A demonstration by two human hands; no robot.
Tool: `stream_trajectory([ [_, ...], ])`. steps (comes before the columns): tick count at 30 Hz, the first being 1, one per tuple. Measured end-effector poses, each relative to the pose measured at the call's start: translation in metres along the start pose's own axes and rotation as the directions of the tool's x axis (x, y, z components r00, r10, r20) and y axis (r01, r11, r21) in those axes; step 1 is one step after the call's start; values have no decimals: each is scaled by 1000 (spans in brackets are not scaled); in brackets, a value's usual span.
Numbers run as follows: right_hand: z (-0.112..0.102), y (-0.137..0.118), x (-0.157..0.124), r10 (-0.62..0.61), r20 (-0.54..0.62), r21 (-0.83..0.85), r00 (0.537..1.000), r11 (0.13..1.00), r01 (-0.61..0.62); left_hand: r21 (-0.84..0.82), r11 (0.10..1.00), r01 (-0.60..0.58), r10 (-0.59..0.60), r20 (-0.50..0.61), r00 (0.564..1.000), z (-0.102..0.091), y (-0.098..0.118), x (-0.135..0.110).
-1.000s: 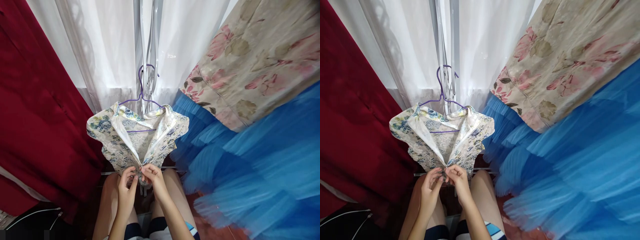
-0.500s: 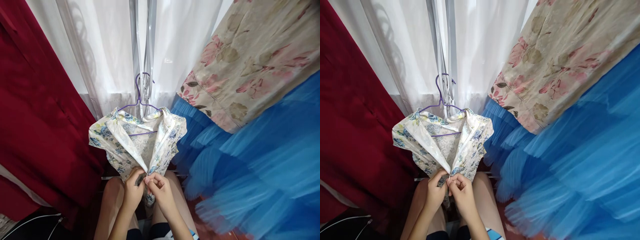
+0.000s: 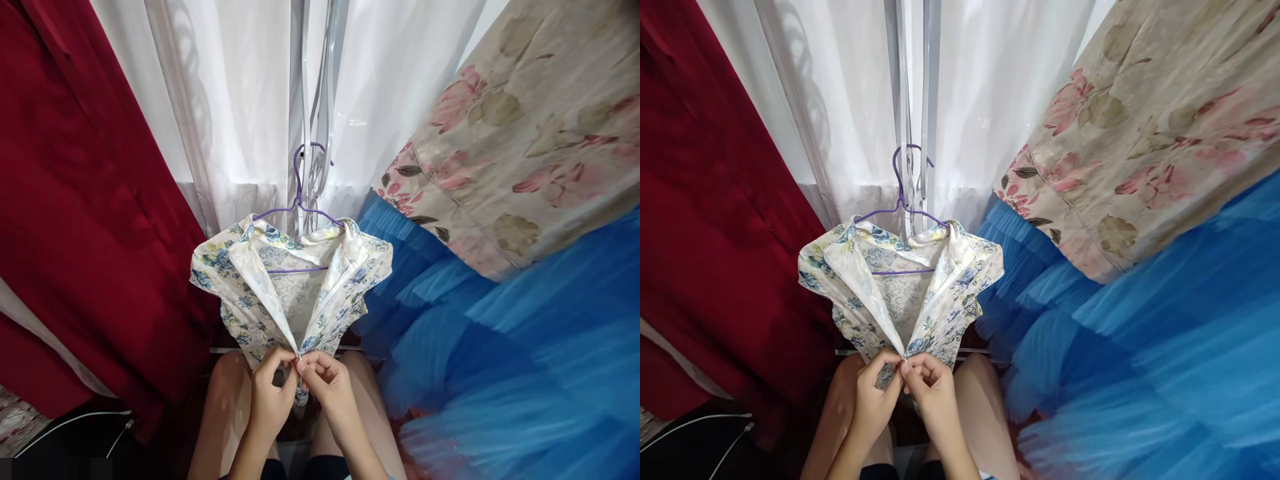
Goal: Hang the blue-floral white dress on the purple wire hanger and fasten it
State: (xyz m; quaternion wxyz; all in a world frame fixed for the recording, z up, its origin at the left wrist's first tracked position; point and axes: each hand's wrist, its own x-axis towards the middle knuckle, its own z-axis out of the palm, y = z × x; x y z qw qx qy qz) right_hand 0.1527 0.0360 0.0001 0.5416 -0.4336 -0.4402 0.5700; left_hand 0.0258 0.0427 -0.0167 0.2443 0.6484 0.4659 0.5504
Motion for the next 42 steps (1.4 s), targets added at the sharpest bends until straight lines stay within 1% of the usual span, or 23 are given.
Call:
stream_trajectory([
  [3,0,-4,0,4,-9,-27,1000,1000,-5,8,1000,-3,3,10,1000,0,-1,1],
  [6,1,-8,1,-16,-12,-55,1000,998,16,23,1000,12,-12,20,1000,0,-4,0],
  [10,2,-5,4,-50,-79,-70,996,997,44,23,999,35,-35,8,999,-2,-8,-1],
  [13,4,-1,3,-65,-127,-71,990,996,56,32,999,19,-19,2,1000,-2,-10,-1],
  [16,5,-1,1,-45,-99,-75,994,996,38,54,999,-6,7,-22,1000,2,-9,-1],
  [19,7,-10,4,12,-79,-8,997,1000,-12,50,998,28,-25,-70,997,11,-4,-3],
  [23,14,-36,19,61,-101,128,993,991,-47,20,997,79,-76,-94,993,24,0,-5],
  [28,28,-82,42,17,-96,200,995,980,2,90,995,52,-36,-170,985,31,-7,-8],
  [30,34,-100,50,-16,-87,211,996,977,34,101,994,39,-21,-178,984,31,-10,-7],
  [34,45,-133,67,-126,-99,228,987,963,146,108,994,33,-18,-134,991,30,-8,-3],
  [37,52,-156,80,-203,-93,253,975,942,221,92,995,48,-39,-99,994,31,-6,-5],
  [40,57,-168,86,-262,-101,253,960,926,280,75,995,72,-65,-88,994,33,-9,-14],
  [42,58,-167,86,-282,-96,232,955,926,297,63,995,77,-71,-83,994,32,-11,-18],
])
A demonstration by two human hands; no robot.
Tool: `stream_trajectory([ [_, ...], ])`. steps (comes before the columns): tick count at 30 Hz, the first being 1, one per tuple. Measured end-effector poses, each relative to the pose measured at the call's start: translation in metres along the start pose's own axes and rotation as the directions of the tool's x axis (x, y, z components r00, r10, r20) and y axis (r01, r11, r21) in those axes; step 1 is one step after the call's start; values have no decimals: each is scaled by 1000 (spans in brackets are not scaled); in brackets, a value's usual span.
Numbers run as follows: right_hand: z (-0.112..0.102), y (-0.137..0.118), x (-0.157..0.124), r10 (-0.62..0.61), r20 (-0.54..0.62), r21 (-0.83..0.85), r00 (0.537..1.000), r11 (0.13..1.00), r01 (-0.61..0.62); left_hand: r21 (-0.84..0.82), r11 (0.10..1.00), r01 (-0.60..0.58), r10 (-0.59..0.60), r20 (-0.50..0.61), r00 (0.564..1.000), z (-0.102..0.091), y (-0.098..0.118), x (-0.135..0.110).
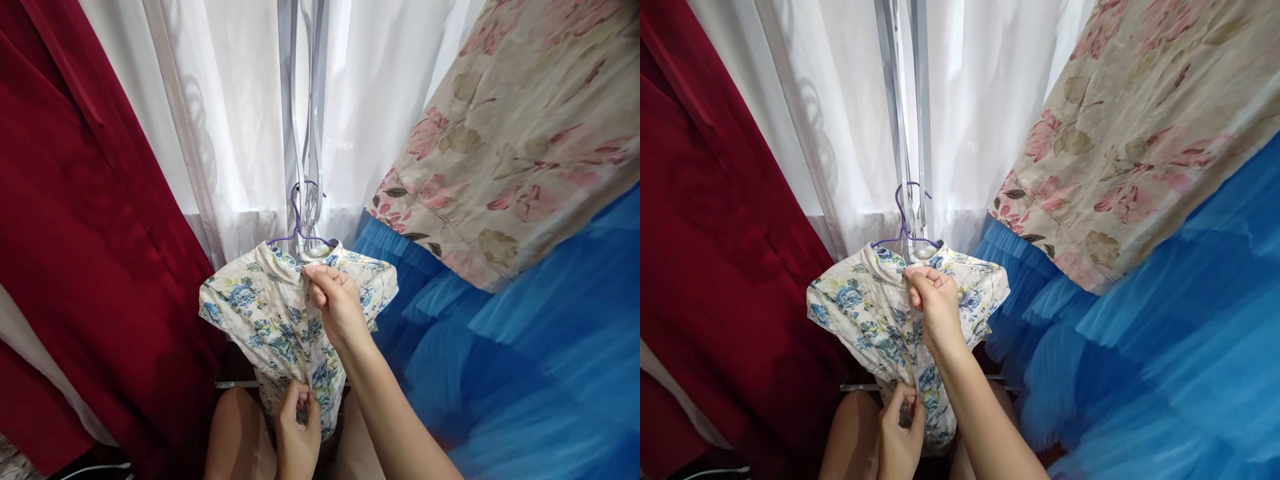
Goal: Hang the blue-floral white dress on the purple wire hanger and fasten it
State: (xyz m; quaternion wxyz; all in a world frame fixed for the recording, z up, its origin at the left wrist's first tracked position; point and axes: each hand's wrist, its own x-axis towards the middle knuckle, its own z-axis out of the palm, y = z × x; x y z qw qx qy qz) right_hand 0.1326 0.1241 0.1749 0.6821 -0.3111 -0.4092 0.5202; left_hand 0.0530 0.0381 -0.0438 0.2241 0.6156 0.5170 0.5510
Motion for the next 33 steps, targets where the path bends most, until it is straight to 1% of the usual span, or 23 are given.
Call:
stream_trajectory([
  [2,-3,5,-4,-9,9,-18,1000,1000,9,-23,1000,-17,18,46,999,-7,1,5],
  [3,-5,7,-7,-15,8,-26,1000,1000,16,-42,999,-34,37,80,996,-13,6,11],
  [5,-11,11,-13,-30,0,-51,1000,998,30,-74,994,-75,83,115,990,-33,23,34],
  [6,-14,11,-16,-36,3,-69,999,997,36,-84,991,-105,114,115,987,-45,36,50],
  [7,-16,10,-19,-43,10,-89,999,995,44,-66,990,-125,129,59,990,-57,52,67],
  [8,-18,8,-23,-51,20,-108,999,993,53,-40,985,-170,171,14,985,-68,69,86],
  [9,-19,5,-26,-61,32,-126,998,990,65,-15,970,-243,243,-16,970,-78,86,105],
  [10,-19,1,-29,-73,43,-142,996,987,79,12,948,-319,319,-21,948,-86,103,123],
  [11,-18,-3,-32,-85,52,-159,995,983,92,39,924,-381,381,11,925,-92,118,140],
  [13,-16,-10,-33,-103,61,-188,993,976,112,67,875,-480,471,107,875,-96,139,164],
  [14,-15,-12,-31,-109,65,-199,992,973,120,80,855,-513,501,136,855,-96,145,171],
  [15,-14,-12,-28,-115,72,-205,991,970,128,96,837,-539,525,143,839,-94,149,175],
  [17,-12,-8,-19,-132,96,-200,987,968,149,137,810,-570,563,94,821,-88,151,177],
  [20,-13,11,-5,-137,137,-160,981,974,158,172,808,-563,577,-44,815,-82,150,172],
  [22,-16,28,-1,-88,150,-153,985,982,111,156,838,-524,545,-169,821,-84,150,173],
  [24,-24,42,-4,-26,148,-181,989,982,53,120,875,-469,481,-326,814,-93,149,181],
  [26,-34,51,-12,6,127,-214,992,977,21,65,907,-417,395,-481,783,-108,141,195],
  [28,-43,53,-23,11,87,-235,996,972,10,-32,924,-380,289,-591,753,-123,121,211],
  [30,-48,52,-34,16,50,-242,999,970,-3,-220,904,-366,145,-649,747,-137,93,225],
  [31,-49,52,-40,23,41,-242,999,970,-12,-347,869,-352,45,-655,754,-141,78,230],
  [32,-49,52,-45,33,40,-242,999,970,-22,-483,818,-312,-80,-633,770,-144,63,232],
  [33,-49,54,-50,45,45,-241,998,970,-33,-614,752,-240,-219,-576,788,-146,49,232],
])
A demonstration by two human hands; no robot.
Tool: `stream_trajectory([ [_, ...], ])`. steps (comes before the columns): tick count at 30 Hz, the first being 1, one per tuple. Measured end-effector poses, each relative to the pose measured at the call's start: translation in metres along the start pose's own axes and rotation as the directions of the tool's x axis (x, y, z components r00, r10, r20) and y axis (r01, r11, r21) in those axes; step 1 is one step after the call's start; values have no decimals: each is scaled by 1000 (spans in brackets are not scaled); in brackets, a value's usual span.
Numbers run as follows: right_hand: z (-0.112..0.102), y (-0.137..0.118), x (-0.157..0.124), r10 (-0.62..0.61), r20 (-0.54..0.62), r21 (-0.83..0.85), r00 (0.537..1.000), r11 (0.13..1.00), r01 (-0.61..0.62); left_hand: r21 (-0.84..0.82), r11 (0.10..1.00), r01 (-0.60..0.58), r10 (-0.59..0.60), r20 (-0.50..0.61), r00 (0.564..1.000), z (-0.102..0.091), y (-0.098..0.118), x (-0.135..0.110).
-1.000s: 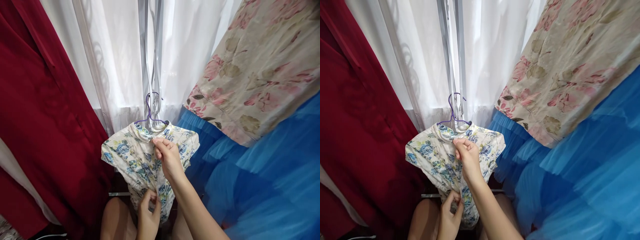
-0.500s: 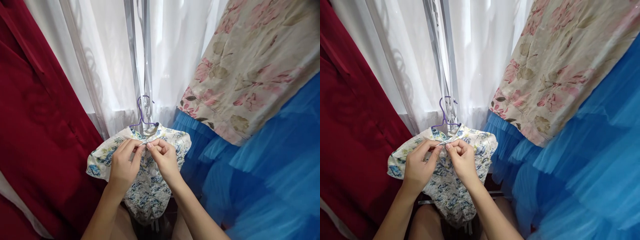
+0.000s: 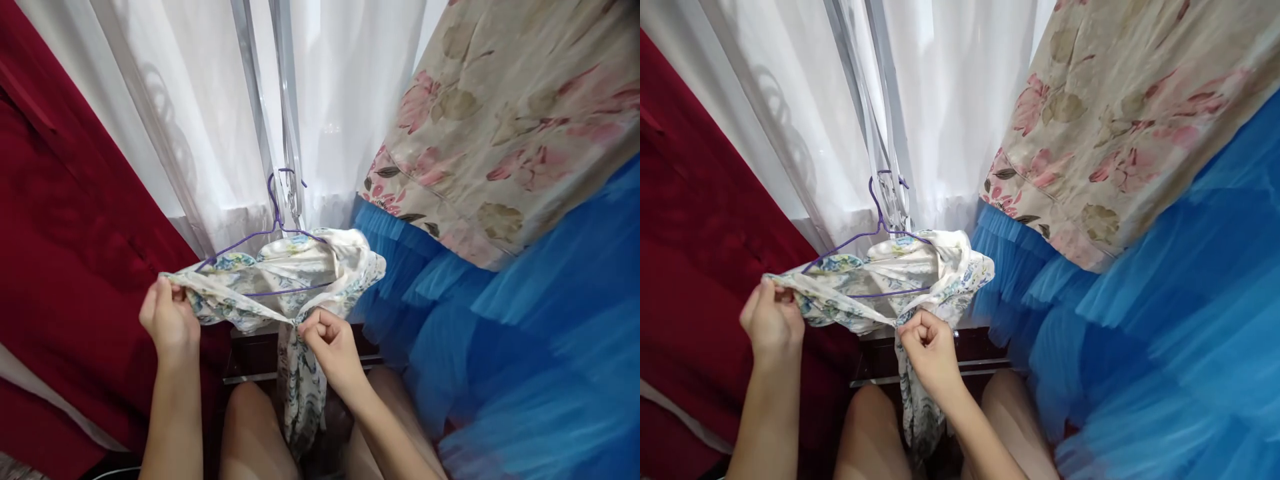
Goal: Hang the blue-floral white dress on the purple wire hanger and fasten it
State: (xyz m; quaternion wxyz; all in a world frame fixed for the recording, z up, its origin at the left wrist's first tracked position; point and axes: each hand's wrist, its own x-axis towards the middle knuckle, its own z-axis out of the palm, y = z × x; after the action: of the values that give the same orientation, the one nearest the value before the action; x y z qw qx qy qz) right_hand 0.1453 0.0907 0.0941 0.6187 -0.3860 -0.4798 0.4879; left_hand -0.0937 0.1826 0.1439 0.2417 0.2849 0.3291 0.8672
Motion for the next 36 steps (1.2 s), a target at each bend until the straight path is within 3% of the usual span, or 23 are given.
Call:
stream_trajectory([
  [1,1,3,-4,9,8,2,1000,1000,-9,-57,985,162,-164,-30,986,-9,-9,0],
  [2,1,8,-7,19,16,6,1000,1000,-19,-97,942,321,-327,-53,944,-17,-16,-3],
  [4,-2,21,-13,46,10,25,999,999,-47,-167,813,558,-577,-92,812,-31,-28,-20],
  [5,-6,30,-15,64,-12,43,998,997,-64,-209,756,621,-649,-111,753,-38,-32,-33],
  [7,-17,49,-18,99,-107,90,989,992,-90,-293,687,665,-720,-152,677,-49,-39,-66],
  [9,-31,67,-22,123,-233,122,965,988,-96,-340,650,680,-752,-161,639,-56,-43,-100],
  [11,-46,82,-25,144,-318,94,937,988,-121,-319,611,724,-783,-106,613,-57,-43,-130],
  [13,-56,93,-28,181,-316,16,931,982,-186,-249,589,769,-792,14,611,-50,-38,-152],
  [15,-59,96,-31,178,-282,-107,943,971,-216,-150,622,769,-753,156,640,-37,-27,-167],
  [17,-55,89,-36,98,-232,-266,968,951,-160,-26,685,728,-690,295,661,-23,-9,-180],
  [19,-48,71,-42,31,-123,-390,992,917,-77,137,750,647,-638,407,654,-13,10,-193],
  [21,-43,46,-50,90,42,-430,995,900,-63,285,812,509,-581,467,667,-9,28,-203],
  [24,-40,10,-60,282,269,-428,921,892,-148,413,861,297,-488,511,707,-13,43,-207],
  [27,-39,-3,-64,329,485,-279,810,936,-213,452,869,202,-461,593,660,-17,48,-202],
  [29,-37,-2,-67,291,494,-122,819,956,-267,455,868,199,-468,615,634,-16,47,-201],
  [31,-36,0,-70,275,388,-33,880,958,-286,437,875,207,-457,607,650,-12,42,-204],
  [33,-39,0,-74,272,318,-40,908,961,-274,382,903,199,-410,622,668,-10,33,-209],
  [34,-43,-2,-77,272,319,-63,908,962,-265,353,911,212,-401,646,649,-10,27,-211],
  [35,-49,-4,-79,268,331,-90,905,964,-252,337,909,246,-416,686,597,-11,21,-213],
  [36,-55,-7,-81,257,349,-123,901,966,-228,346,890,298,-455,731,509,-14,15,-214],
])
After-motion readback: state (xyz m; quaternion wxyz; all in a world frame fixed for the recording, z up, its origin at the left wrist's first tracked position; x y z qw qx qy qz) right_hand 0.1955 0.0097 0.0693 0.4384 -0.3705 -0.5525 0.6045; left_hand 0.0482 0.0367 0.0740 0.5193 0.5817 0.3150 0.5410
